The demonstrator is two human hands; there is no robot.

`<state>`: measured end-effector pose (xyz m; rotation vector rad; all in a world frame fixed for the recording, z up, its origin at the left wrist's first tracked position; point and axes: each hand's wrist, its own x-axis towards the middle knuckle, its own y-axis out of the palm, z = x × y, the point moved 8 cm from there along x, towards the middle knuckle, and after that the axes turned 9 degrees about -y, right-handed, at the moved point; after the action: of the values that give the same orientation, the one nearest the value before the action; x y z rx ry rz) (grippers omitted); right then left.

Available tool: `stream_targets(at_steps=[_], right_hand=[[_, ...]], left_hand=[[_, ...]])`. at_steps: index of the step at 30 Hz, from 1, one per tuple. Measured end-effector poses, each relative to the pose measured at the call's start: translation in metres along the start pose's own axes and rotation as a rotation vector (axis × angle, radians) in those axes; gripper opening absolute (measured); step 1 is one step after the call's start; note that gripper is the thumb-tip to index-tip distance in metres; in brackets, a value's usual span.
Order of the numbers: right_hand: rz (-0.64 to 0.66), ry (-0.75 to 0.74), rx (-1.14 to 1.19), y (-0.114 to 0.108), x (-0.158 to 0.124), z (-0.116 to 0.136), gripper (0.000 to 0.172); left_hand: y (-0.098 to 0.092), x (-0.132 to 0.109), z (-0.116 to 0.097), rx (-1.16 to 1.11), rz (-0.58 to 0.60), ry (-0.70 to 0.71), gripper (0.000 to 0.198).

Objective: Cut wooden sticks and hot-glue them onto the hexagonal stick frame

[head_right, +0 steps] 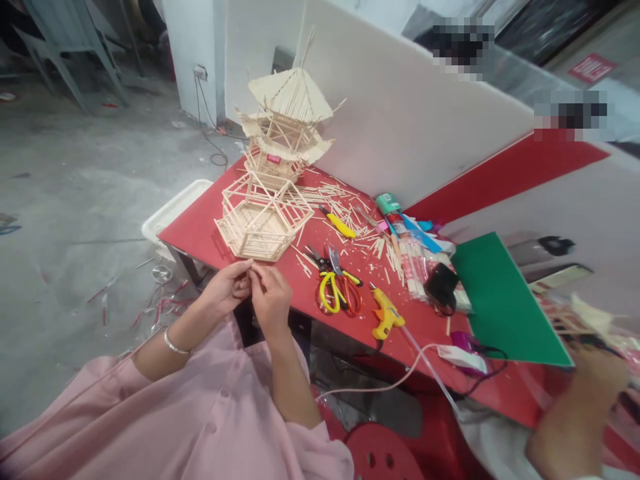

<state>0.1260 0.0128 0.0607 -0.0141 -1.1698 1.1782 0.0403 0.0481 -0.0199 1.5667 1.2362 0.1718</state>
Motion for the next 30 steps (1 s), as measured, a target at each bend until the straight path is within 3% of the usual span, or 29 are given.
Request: stream_targets(at_steps=[8, 15, 19, 24, 30], right_hand=[[-0.044, -0.232, -0.332, 0.014, -0.005, 0.018, 0.020], [-0.045, -0.336, -0.327, 0.030, -0.005, 0.030, 0.020], [-0.023, -0.335, -0.260, 0.034, -0.004, 0.032, 0.014], [-0.045, -0.293, -0.197, 0.027, -0.008, 0.022, 0.017], [-0.063, -0.226, -0.133, 0.022, -0.021, 0.002, 0.017]], left_hand=[[-0.014, -0.014, -0.014, 0.048, -0.081, -0.056, 0.028], [-0.029, -0.027, -0.042, 0.208, -0.119, 0.066, 0.031], [-0.038, -0.036, -0.080, 0.413, -0.234, 0.254, 0.029], [-0.023, -0.044, -0.126, 0.812, -0.317, 0.463, 0.022], [0.014, -0.037, -0.148, 1.309, -0.342, 0.581, 0.008]])
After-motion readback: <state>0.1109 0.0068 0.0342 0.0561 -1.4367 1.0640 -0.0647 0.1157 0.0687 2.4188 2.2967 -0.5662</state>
